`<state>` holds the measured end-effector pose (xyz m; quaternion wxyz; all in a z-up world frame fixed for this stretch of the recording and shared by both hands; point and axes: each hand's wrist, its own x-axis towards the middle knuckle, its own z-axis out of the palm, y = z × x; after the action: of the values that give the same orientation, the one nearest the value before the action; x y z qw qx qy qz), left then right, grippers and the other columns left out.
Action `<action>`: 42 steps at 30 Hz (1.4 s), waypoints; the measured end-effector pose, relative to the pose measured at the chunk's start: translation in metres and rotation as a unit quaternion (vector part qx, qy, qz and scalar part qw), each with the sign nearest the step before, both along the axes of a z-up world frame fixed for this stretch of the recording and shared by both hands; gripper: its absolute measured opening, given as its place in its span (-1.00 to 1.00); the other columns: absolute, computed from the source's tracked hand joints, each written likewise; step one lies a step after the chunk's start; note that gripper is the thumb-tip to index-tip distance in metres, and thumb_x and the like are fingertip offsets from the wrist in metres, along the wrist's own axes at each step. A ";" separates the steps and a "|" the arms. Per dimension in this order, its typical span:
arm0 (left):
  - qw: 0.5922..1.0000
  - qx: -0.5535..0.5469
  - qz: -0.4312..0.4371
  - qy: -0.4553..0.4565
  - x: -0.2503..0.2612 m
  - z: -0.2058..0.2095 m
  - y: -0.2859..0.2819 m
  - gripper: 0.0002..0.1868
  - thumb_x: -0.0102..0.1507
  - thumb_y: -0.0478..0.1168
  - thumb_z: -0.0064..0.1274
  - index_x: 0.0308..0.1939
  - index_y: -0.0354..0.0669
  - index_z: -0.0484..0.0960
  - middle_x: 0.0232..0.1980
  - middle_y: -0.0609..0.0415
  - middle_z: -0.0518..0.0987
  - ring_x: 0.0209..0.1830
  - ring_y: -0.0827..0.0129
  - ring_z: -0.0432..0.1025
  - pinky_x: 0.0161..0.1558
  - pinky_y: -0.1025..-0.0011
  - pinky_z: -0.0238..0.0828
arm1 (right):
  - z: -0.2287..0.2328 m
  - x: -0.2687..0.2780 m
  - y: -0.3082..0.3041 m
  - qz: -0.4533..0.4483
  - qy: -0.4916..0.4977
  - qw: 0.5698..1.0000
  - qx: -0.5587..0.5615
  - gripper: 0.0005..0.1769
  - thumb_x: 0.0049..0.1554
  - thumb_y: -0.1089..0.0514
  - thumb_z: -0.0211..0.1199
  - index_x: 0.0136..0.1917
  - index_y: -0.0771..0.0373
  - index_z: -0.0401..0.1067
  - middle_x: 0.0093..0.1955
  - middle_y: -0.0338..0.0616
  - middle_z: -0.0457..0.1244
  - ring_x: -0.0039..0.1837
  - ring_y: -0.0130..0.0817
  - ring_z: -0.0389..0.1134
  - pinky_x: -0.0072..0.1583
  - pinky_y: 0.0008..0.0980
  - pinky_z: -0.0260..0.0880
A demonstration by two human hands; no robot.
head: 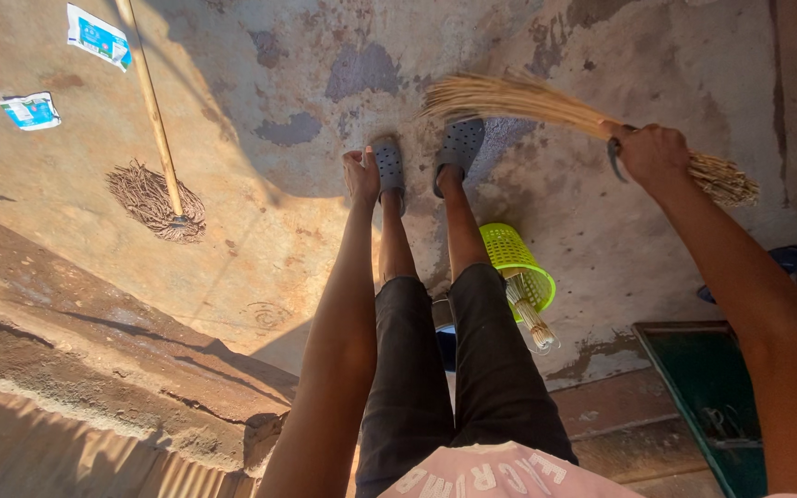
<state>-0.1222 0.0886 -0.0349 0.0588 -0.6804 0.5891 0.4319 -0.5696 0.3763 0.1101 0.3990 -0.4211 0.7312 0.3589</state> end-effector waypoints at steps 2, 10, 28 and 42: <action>1.000 0.012 0.001 -0.001 -0.004 0.001 0.009 -0.43 0.37 0.16 -0.03 0.12 -0.30 0.39 0.11 -0.20 0.48 0.14 -0.05 0.41 0.13 0.08 0.32 | 0.009 -0.056 0.006 0.019 0.095 0.991 -0.097 -0.28 0.26 -0.15 0.24 0.66 -0.30 0.21 -0.25 0.01 0.39 -0.23 -0.17 0.42 -0.14 -0.17 0.40; 0.992 0.104 0.070 -0.027 -0.052 0.032 0.028 -0.43 0.37 0.17 -0.13 0.17 -0.27 0.35 0.19 -0.22 0.42 0.17 -0.06 0.36 0.11 0.01 0.31 | 0.116 0.012 -0.017 -0.122 -0.016 0.961 -0.247 -0.25 0.31 -0.04 0.29 0.68 0.14 0.18 -0.44 -0.05 0.22 -0.43 -0.18 0.25 -0.33 -0.18 0.26; 0.991 0.030 0.129 -0.011 -0.031 0.010 0.083 -0.43 0.34 0.15 -0.02 0.14 -0.31 0.40 0.15 -0.25 0.50 0.18 -0.07 0.41 0.16 0.11 0.32 | 0.100 0.116 -0.133 -0.081 -0.134 0.970 -0.187 -0.22 0.25 -0.07 0.22 0.67 -0.11 0.05 -0.37 0.02 0.27 -0.33 -0.07 0.37 -0.22 -0.08 0.40; 0.976 0.048 0.210 -0.036 -0.024 0.014 0.088 -0.44 0.36 0.12 -0.04 0.18 -0.30 0.38 0.24 -0.26 0.46 0.24 -0.10 0.39 0.22 0.11 0.31 | 0.073 0.096 -0.174 -0.155 -0.075 0.954 -0.247 -0.22 0.34 -0.13 0.23 0.69 0.09 0.06 -0.38 0.00 0.29 -0.36 -0.11 0.32 -0.22 -0.11 0.32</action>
<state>-0.1467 0.1764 -0.0212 0.0207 -0.8004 0.4094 0.4374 -0.4735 0.2024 0.1828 0.3870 -0.4141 0.8210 0.0684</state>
